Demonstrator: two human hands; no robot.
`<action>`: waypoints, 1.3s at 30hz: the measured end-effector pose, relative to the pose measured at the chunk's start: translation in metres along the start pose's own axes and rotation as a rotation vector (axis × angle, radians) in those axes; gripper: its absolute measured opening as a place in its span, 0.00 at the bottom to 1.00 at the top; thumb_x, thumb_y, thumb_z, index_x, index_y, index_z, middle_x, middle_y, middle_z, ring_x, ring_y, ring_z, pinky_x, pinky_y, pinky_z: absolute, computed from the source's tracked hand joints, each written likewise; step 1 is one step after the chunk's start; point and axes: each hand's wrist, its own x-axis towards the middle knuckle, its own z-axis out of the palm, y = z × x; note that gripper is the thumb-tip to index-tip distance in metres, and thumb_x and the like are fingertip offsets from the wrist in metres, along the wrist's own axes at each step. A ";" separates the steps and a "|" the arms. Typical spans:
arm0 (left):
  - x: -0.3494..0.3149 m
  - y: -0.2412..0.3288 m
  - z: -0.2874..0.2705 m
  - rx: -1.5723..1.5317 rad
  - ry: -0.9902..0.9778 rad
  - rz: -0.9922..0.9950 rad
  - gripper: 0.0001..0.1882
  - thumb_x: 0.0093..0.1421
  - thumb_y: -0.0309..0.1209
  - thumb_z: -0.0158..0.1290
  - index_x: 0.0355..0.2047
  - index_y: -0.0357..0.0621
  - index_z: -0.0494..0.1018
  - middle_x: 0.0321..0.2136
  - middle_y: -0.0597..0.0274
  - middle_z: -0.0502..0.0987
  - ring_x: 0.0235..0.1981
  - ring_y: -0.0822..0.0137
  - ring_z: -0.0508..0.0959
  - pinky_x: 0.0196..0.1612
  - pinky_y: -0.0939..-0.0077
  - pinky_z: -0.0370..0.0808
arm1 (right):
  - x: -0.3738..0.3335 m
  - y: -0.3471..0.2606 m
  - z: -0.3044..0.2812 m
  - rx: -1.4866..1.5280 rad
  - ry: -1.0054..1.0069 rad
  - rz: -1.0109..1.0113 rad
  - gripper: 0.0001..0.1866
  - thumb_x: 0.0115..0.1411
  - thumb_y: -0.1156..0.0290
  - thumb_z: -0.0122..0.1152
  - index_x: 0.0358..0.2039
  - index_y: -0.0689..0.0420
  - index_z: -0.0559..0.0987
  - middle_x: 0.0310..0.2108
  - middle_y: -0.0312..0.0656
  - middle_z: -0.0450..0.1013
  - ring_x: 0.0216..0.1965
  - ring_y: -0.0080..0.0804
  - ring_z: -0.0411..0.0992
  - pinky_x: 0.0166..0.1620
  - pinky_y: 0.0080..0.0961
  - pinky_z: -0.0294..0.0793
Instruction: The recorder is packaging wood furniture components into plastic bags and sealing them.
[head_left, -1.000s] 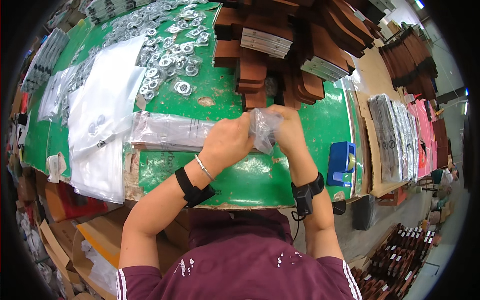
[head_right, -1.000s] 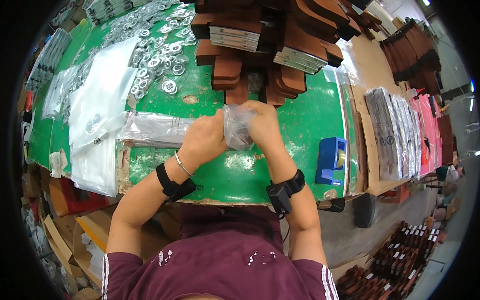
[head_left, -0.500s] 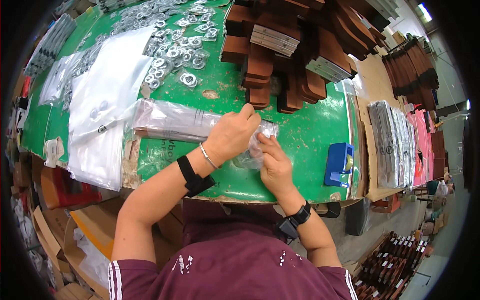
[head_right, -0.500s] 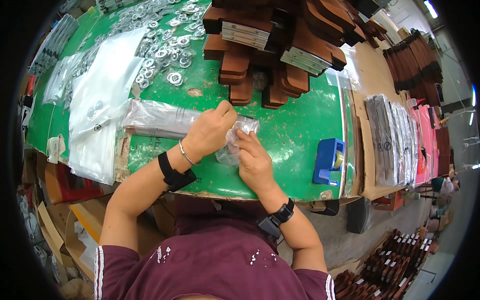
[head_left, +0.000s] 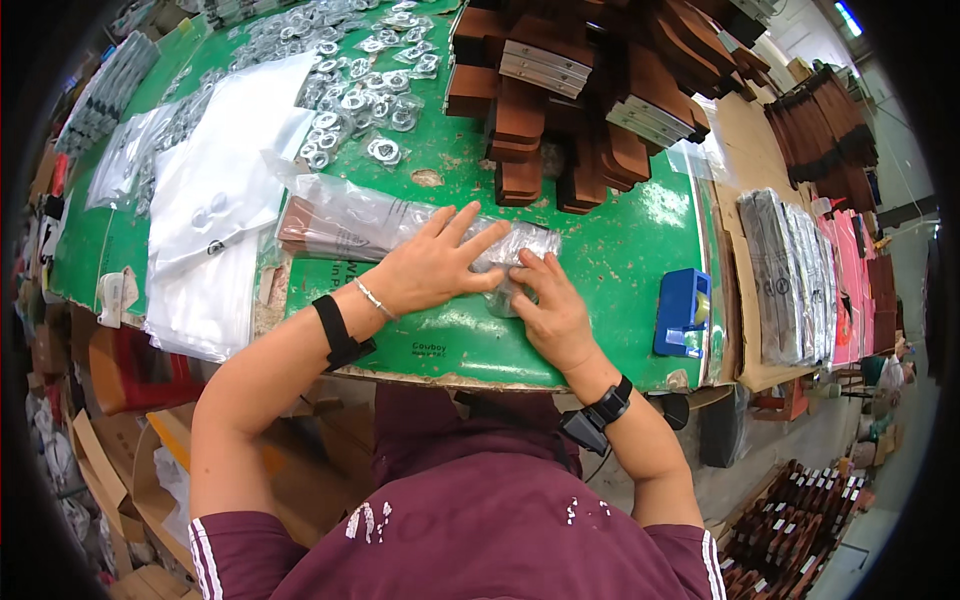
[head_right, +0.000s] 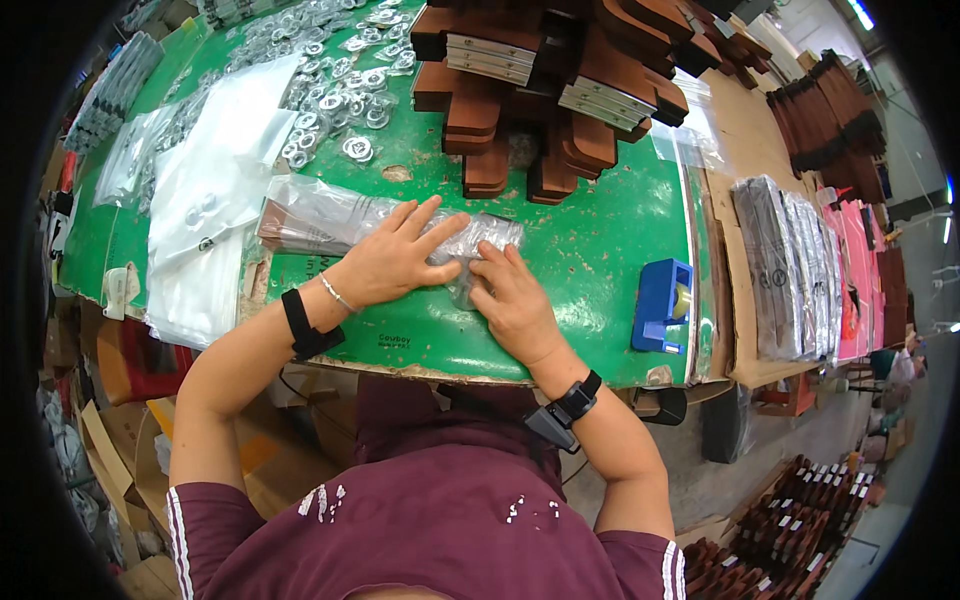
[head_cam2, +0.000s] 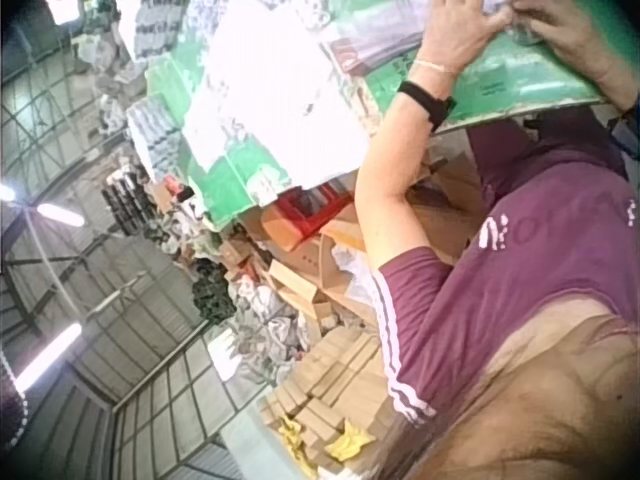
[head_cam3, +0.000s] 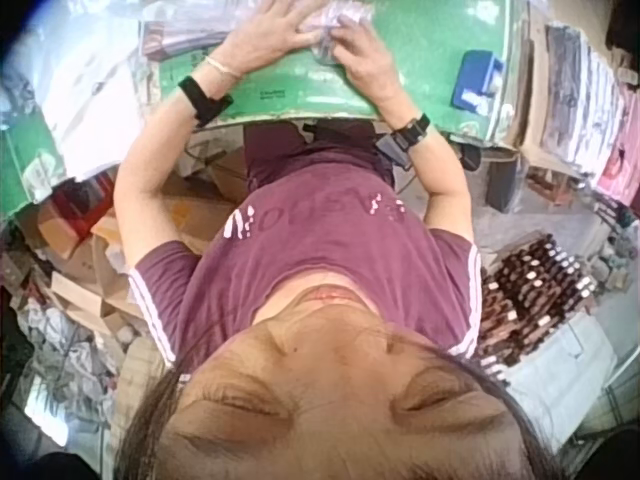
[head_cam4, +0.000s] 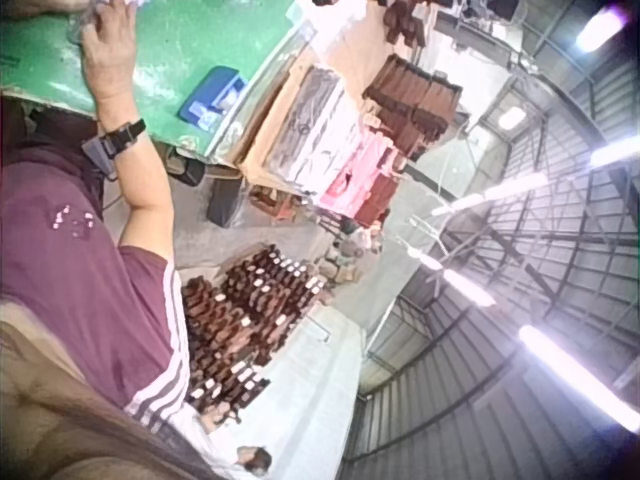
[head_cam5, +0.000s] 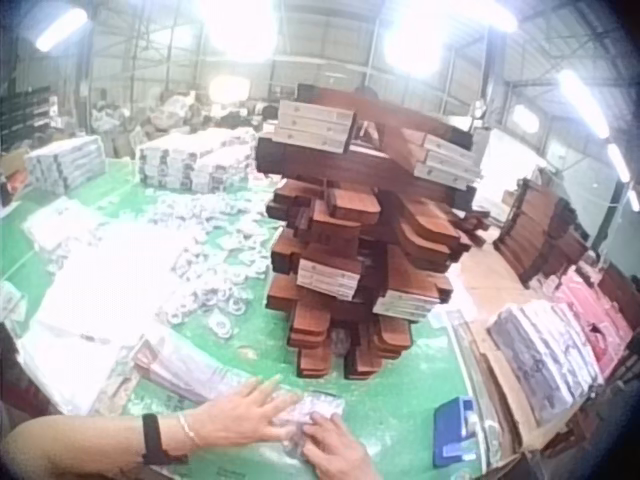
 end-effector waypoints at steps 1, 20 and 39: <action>-0.001 -0.001 -0.001 -0.001 0.028 0.040 0.09 0.55 0.35 0.55 0.37 0.59 0.71 0.60 0.56 0.66 0.56 0.43 0.69 0.55 0.49 0.70 | -0.001 0.000 -0.001 -0.002 0.003 -0.001 0.08 0.49 0.79 0.60 0.31 0.59 0.77 0.44 0.43 0.73 0.56 0.45 0.71 0.59 0.48 0.72; -0.011 -0.017 -0.004 0.068 -0.038 0.061 0.18 0.52 0.39 0.59 0.41 0.47 0.71 0.60 0.53 0.67 0.60 0.50 0.69 0.65 0.53 0.62 | 0.018 -0.004 0.007 -0.261 -0.166 0.040 0.04 0.53 0.71 0.57 0.26 0.58 0.73 0.63 0.54 0.57 0.65 0.60 0.55 0.57 0.63 0.64; -0.131 -0.048 -0.090 0.313 -0.275 -0.472 0.12 0.51 0.32 0.60 0.30 0.46 0.68 0.24 0.61 0.71 0.31 0.59 0.77 0.57 0.57 0.68 | 0.015 0.001 0.010 -0.290 -0.159 0.038 0.05 0.50 0.74 0.59 0.21 0.59 0.72 0.62 0.57 0.59 0.65 0.63 0.55 0.58 0.59 0.68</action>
